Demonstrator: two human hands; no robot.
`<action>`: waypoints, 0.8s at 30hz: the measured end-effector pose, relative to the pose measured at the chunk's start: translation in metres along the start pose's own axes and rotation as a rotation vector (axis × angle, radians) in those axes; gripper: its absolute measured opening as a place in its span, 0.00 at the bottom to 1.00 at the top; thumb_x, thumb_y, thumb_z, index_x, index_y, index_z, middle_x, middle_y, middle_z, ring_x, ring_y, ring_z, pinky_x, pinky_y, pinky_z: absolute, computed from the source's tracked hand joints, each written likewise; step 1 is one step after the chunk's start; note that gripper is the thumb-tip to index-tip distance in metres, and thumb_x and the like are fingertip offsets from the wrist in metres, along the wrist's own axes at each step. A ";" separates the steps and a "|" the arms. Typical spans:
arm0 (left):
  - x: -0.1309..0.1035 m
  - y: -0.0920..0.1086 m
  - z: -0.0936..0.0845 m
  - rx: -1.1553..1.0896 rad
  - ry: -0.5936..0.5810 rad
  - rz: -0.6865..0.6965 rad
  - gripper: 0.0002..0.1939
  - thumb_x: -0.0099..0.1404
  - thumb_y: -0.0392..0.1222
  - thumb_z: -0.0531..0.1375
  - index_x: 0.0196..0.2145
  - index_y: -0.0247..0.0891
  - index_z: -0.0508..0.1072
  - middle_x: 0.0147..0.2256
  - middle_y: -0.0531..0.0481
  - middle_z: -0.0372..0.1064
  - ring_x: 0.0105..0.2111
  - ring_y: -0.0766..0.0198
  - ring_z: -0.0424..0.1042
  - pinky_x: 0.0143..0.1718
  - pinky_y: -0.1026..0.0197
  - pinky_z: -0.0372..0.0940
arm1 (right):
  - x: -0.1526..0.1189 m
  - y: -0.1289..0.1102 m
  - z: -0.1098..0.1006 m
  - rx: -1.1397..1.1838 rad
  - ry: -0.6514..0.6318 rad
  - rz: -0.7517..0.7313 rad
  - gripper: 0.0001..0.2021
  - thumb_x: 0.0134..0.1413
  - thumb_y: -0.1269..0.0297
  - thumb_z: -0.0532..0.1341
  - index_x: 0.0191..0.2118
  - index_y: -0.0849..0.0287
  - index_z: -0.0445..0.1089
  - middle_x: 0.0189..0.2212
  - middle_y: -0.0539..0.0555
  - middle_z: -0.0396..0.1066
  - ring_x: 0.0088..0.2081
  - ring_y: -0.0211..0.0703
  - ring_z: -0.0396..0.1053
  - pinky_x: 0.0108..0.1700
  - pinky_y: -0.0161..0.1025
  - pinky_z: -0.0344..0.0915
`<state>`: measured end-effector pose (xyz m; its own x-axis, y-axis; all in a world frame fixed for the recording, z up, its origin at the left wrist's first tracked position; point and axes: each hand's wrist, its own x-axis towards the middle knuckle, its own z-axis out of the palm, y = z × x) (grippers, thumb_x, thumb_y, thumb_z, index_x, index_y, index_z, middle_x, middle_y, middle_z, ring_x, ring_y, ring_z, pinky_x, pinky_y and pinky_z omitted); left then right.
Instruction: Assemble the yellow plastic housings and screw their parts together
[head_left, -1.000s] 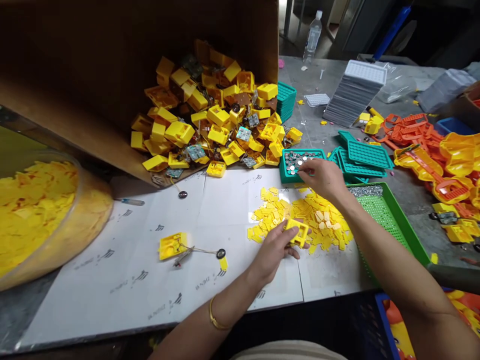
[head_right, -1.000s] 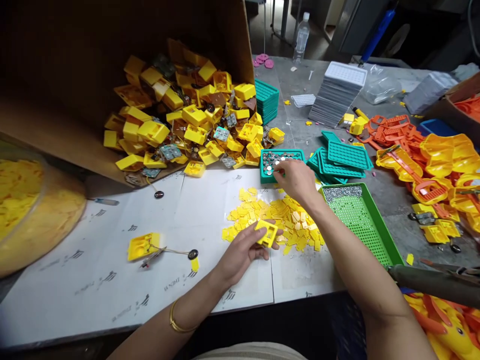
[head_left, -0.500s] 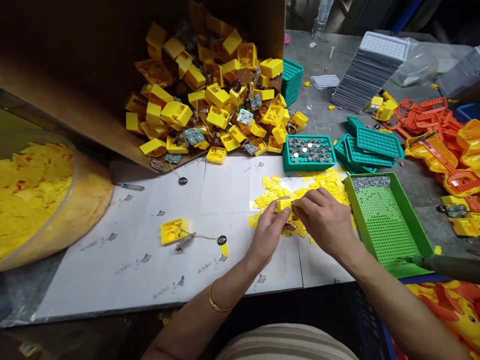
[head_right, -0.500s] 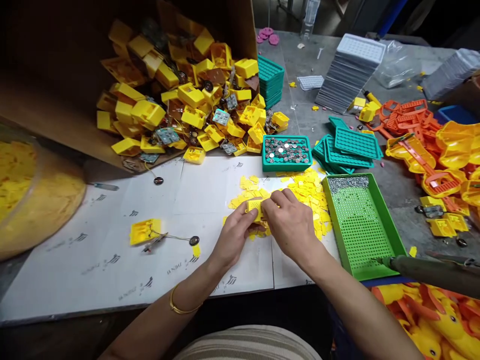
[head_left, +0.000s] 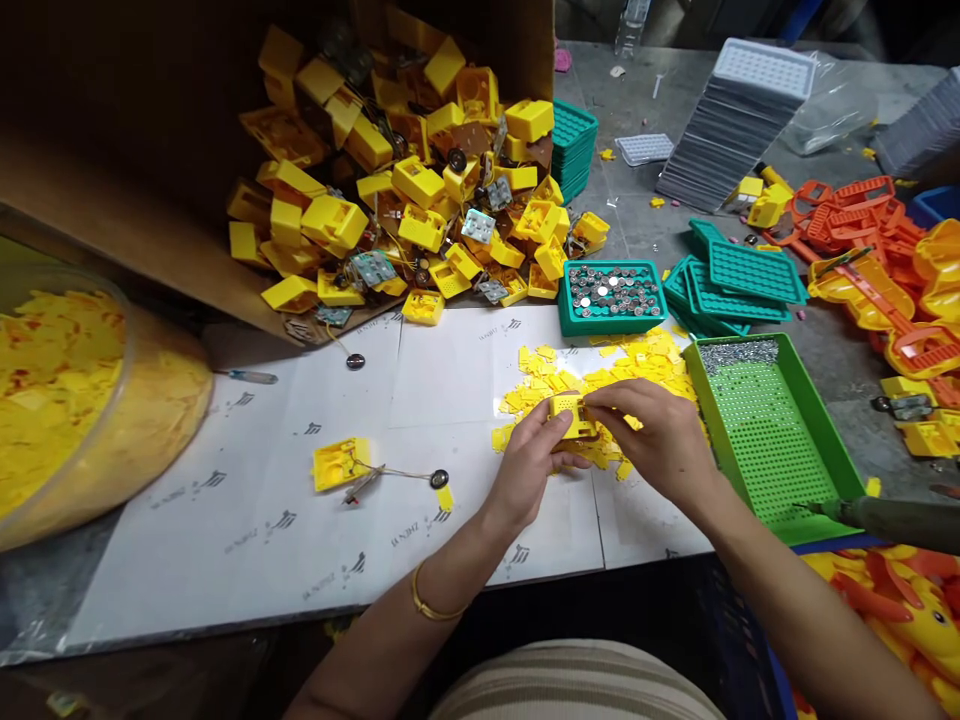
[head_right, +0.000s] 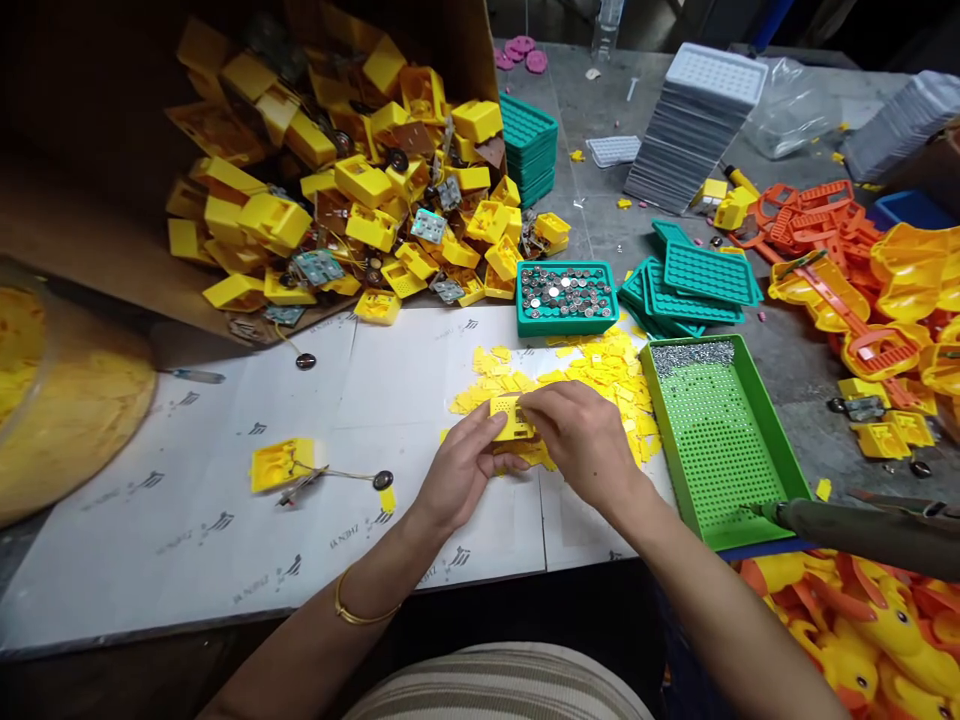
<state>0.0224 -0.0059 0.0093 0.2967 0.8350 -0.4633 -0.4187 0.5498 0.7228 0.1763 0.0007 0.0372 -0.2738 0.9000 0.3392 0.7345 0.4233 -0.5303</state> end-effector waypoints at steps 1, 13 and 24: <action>0.000 -0.001 0.000 0.024 0.001 0.009 0.15 0.59 0.47 0.61 0.42 0.36 0.72 0.42 0.43 0.72 0.42 0.56 0.74 0.29 0.65 0.70 | 0.000 -0.001 0.003 -0.046 -0.006 -0.032 0.05 0.58 0.72 0.60 0.35 0.63 0.74 0.32 0.55 0.75 0.34 0.44 0.72 0.35 0.39 0.67; 0.003 -0.002 -0.003 -0.063 -0.015 -0.057 0.16 0.60 0.44 0.60 0.45 0.34 0.70 0.44 0.39 0.74 0.39 0.55 0.76 0.26 0.64 0.71 | 0.016 0.014 -0.004 0.398 0.008 0.246 0.04 0.54 0.68 0.60 0.33 0.59 0.73 0.31 0.52 0.73 0.33 0.39 0.71 0.36 0.37 0.67; 0.003 0.000 -0.004 -0.146 0.022 -0.113 0.10 0.60 0.40 0.60 0.39 0.33 0.67 0.41 0.36 0.76 0.36 0.55 0.77 0.25 0.64 0.70 | 0.087 0.052 0.021 -0.180 0.108 0.168 0.08 0.56 0.67 0.59 0.38 0.58 0.76 0.33 0.55 0.72 0.32 0.42 0.68 0.35 0.39 0.62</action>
<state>0.0201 -0.0029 0.0058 0.3310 0.7671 -0.5495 -0.5042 0.6360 0.5842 0.1776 0.1034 0.0227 -0.0781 0.9356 0.3444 0.8651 0.2353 -0.4430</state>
